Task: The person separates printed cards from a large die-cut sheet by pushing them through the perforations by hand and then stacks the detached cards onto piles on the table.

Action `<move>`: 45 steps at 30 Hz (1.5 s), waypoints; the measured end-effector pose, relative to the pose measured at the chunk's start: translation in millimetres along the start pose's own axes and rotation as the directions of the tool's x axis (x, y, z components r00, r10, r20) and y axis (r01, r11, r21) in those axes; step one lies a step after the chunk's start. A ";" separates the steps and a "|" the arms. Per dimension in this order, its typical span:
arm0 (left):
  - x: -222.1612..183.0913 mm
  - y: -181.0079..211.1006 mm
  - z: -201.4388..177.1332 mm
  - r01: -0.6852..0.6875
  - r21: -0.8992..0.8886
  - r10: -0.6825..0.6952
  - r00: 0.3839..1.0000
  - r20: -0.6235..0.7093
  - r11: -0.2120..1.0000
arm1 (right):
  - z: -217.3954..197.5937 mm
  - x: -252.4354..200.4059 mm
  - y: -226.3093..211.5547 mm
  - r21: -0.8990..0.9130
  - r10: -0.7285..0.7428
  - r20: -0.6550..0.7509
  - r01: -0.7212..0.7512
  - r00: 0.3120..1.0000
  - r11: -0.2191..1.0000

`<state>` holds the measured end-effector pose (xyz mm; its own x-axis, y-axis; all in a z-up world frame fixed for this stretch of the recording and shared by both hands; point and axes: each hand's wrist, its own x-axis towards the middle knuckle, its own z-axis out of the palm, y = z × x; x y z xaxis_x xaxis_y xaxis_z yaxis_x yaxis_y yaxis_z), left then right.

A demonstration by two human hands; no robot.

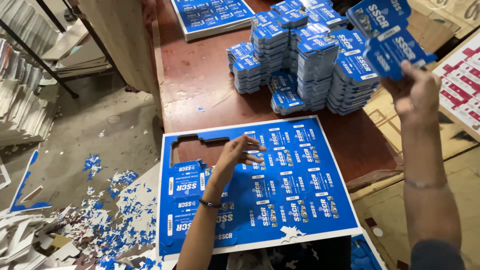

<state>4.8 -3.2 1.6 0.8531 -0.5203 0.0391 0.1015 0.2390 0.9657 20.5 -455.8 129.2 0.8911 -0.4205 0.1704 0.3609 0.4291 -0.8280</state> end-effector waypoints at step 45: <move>-135.8 -25.5 -181.3 0.482 0.676 0.439 0.520 -0.733 0.557 | 201.9 -178.0 208.9 -0.693 0.445 0.721 0.567 0.532 0.446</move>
<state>-20.9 210.0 -74.9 0.8633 0.4347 0.2562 0.1219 -0.6724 0.7300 -7.2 -130.0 33.7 0.8325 0.5435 0.1074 0.4753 -0.6011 -0.6425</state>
